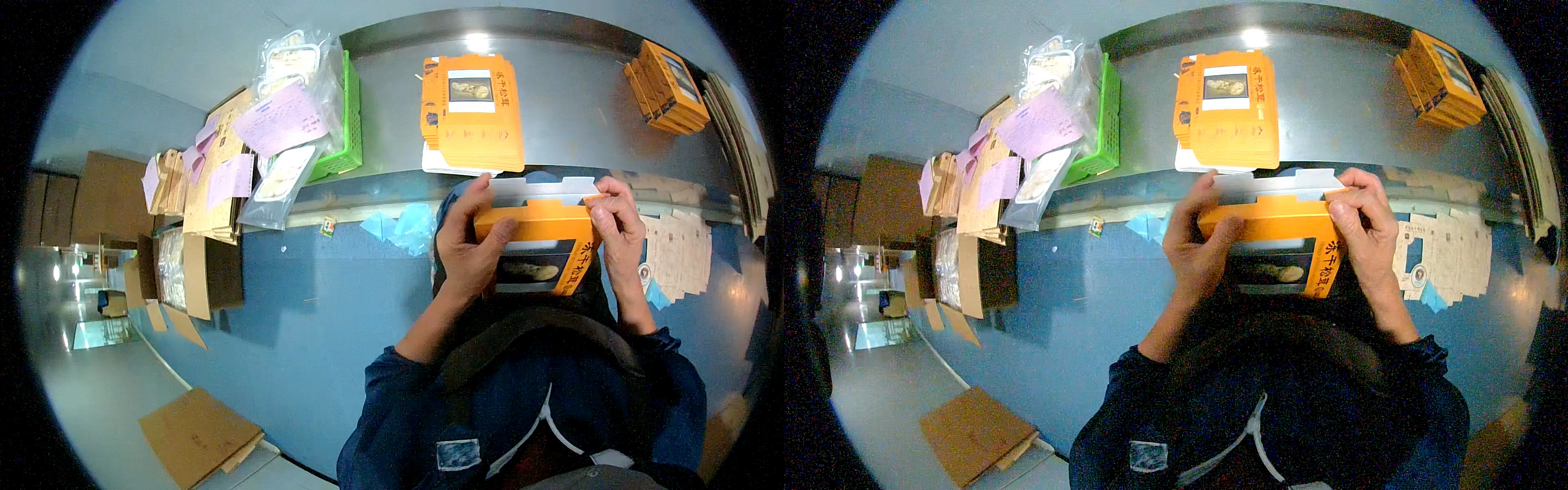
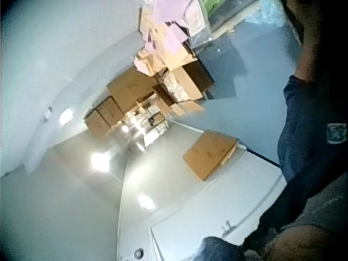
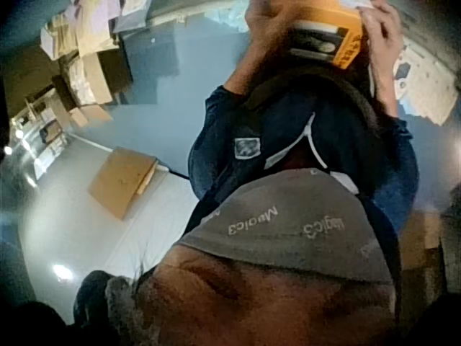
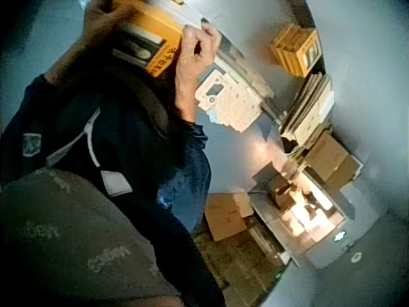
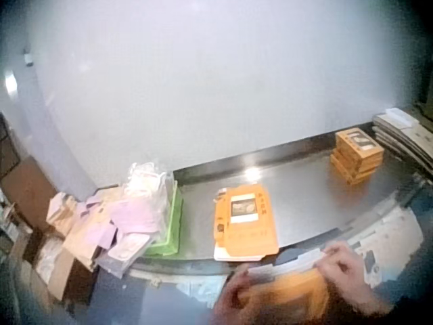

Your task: The person assembles small orange cardboard boxes, places a plastic container of food inside each one, and closes the flaps. The person repeats this process for several boxes, stacking the finished ones on the table.

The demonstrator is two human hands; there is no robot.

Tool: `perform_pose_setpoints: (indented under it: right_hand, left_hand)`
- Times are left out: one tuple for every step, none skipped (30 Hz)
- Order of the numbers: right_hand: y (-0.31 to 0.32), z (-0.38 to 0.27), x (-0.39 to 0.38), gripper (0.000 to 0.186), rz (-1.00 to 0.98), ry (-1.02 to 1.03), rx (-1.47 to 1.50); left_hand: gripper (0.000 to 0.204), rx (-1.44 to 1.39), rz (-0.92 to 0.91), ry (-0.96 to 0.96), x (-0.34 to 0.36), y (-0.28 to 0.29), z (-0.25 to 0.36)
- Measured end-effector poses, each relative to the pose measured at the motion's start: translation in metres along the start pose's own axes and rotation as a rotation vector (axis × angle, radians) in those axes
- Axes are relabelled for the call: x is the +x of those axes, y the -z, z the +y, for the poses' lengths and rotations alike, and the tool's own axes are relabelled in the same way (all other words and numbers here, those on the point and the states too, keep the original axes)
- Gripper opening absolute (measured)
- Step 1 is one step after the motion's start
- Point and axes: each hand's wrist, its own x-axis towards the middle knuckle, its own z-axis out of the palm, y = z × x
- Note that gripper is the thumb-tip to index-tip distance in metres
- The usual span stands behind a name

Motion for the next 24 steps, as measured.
perform_pose_setpoints:
  right_hand:
    - [0.0,0.002,0.0,0.01,-0.004,0.009,0.004]
    - [0.001,0.005,0.0,0.01,-0.008,0.017,0.007]
    - [0.002,0.007,0.0,0.01,-0.01,0.025,0.01]
    - [0.002,0.007,0.0,0.01,-0.009,0.024,0.007]
    - [0.001,0.006,0.001,0.009,-0.007,0.023,0.004]
    - [0.0,0.005,0.001,0.009,-0.004,0.021,0.0]
    - [-0.001,0.004,0.002,0.009,-0.002,0.011,-0.003]
    - [-0.002,0.001,0.003,0.009,0.001,0.002,-0.005]
    - [-0.002,-0.002,0.004,0.009,0.003,-0.008,-0.008]
    - [0.001,-0.006,0.005,0.01,-0.025,-0.046,-0.009]
    - [-0.002,-0.009,0.005,0.01,0.0,-0.097,0.074]
    - [-0.007,-0.011,0.006,0.01,0.025,-0.147,0.158]
    - [-0.008,-0.012,0.007,0.01,0.052,-0.192,0.243]
    - [-0.005,-0.014,0.006,0.01,0.014,-0.315,0.272]
    - [-0.003,-0.011,0.007,0.01,-0.003,-0.241,0.216]
    - [-0.003,-0.005,0.009,0.01,-0.017,-0.169,0.161]
    - [-0.002,0.0,0.01,0.01,-0.032,-0.098,0.106]
    - [0.0,0.003,0.01,0.008,-0.052,-0.111,0.112]
    - [0.001,0.004,0.009,0.008,-0.062,-0.09,0.126]
    - [0.001,0.004,0.008,0.007,-0.073,-0.069,0.14]
    - [0.001,0.004,0.007,0.006,-0.085,-0.048,0.153]
    - [-0.001,0.001,0.006,0.005,-0.085,-0.102,0.21]
    - [0.0,-0.002,0.007,0.006,-0.12,-0.171,0.247]
    - [0.002,-0.004,0.01,0.006,-0.155,-0.239,0.283]
  left_hand:
    - [0.02,0.074,-0.041,-0.045,0.001,0.001,-0.003]
    - [0.018,0.055,-0.047,-0.067,0.002,0.002,-0.004]
    - [0.016,0.103,-0.069,-0.065,0.004,0.003,-0.003]
    - [0.014,0.15,-0.094,-0.059,0.005,0.005,0.0]
    - [0.013,0.196,-0.121,-0.054,0.007,0.007,0.002]
    - [0.011,0.176,-0.121,-0.006,0.007,0.01,0.001]
    - [0.009,0.156,-0.118,0.038,0.008,0.012,0.0]
    - [0.008,0.136,-0.116,0.083,0.009,0.013,0.0]
    - [0.008,0.128,-0.105,0.051,0.01,0.013,0.0]
    - [0.009,0.116,-0.096,0.022,0.01,0.012,-0.001]
    - [0.01,0.105,-0.086,-0.007,0.01,0.011,-0.001]
    - [0.01,-0.04,-0.039,0.099,0.009,0.009,0.001]
    - [0.009,-0.185,0.008,0.202,0.009,0.004,0.008]
    - [0.009,-0.329,0.056,0.306,0.01,0.001,0.012]
    - [0.009,-0.209,-0.018,0.229,0.011,0.002,0.009]
    - [0.009,-0.088,-0.093,0.152,0.014,0.006,0.006]
    - [0.009,0.033,-0.166,0.074,0.015,0.01,0.002]
    - [0.009,0.059,-0.179,0.048,0.016,0.011,-0.001]
    - [0.009,0.086,-0.189,0.028,0.014,0.013,-0.004]
    - [0.01,0.113,-0.198,0.008,0.013,0.014,-0.005]
    - [0.011,0.061,-0.205,0.091,0.014,0.015,-0.003]
    - [0.014,0.013,-0.208,0.174,0.015,0.015,0.003]
    - [0.016,-0.035,-0.211,0.257,0.016,0.015,0.008]
    - [0.017,-0.036,-0.267,0.332,0.021,0.017,0.011]
